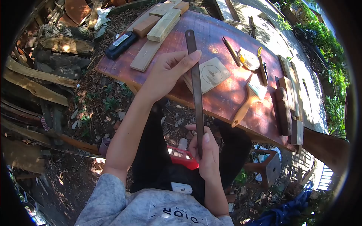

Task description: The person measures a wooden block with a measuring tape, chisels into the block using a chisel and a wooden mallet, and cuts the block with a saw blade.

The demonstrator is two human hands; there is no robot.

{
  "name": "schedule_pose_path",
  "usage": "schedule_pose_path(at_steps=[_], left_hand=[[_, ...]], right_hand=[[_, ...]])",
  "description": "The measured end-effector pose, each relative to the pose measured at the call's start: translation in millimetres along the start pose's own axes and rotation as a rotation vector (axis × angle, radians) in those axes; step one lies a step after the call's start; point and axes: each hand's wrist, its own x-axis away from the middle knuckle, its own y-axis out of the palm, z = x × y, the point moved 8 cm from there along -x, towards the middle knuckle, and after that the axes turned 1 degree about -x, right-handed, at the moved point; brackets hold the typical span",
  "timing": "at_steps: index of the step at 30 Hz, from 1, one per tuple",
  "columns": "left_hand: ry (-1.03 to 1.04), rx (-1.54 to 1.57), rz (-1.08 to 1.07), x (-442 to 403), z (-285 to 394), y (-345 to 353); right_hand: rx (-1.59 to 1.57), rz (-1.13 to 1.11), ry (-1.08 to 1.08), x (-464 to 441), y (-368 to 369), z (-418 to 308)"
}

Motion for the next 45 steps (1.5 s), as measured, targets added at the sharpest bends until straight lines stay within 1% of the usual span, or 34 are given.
schedule_pose_path(at_steps=[1,4,7,8,10,13,16,21,26,31,34,37,43,45], left_hand=[[-0.012,0.005,-0.001,0,0,0],[0.163,-0.034,0.021,-5,2,0],[0.247,-0.111,-0.025,-2,8,11],[0.289,-0.243,-0.04,-1,12,15],[0.372,-0.506,-0.067,3,18,22],[0.418,-0.738,-0.068,9,16,35],[0.355,-0.685,-0.056,12,13,32],[0.311,-0.723,-0.084,28,21,25],[0.258,-0.734,-0.148,39,26,30],[0.257,-0.701,-0.223,41,24,53],[0.317,-0.736,-0.199,41,25,60],[0.276,-0.743,-0.196,34,23,66],[0.319,-0.87,-0.15,29,19,84],[0.317,-0.854,-0.13,30,17,89]], right_hand=[[-0.006,-0.033,0.032,-1,1,3],[-0.018,0.045,-0.01,2,-5,7],[-0.134,0.225,-0.055,4,-17,2],[-0.163,0.288,-0.045,4,-21,2],[-0.174,0.327,-0.029,3,-28,0],[-0.194,0.354,0.009,2,-36,-2],[-0.178,0.334,0.019,-1,-37,-5],[-0.093,0.313,0.003,-5,-28,-4],[-0.165,0.326,-0.031,-12,-26,-5],[-0.153,0.354,-0.031,-13,-33,-8],[-0.094,0.405,-0.034,-9,-40,-5],[-0.04,0.433,-0.051,-7,-43,-1],[0.002,0.47,-0.082,-7,-55,-8],[0.022,0.463,-0.091,-5,-64,-10]])
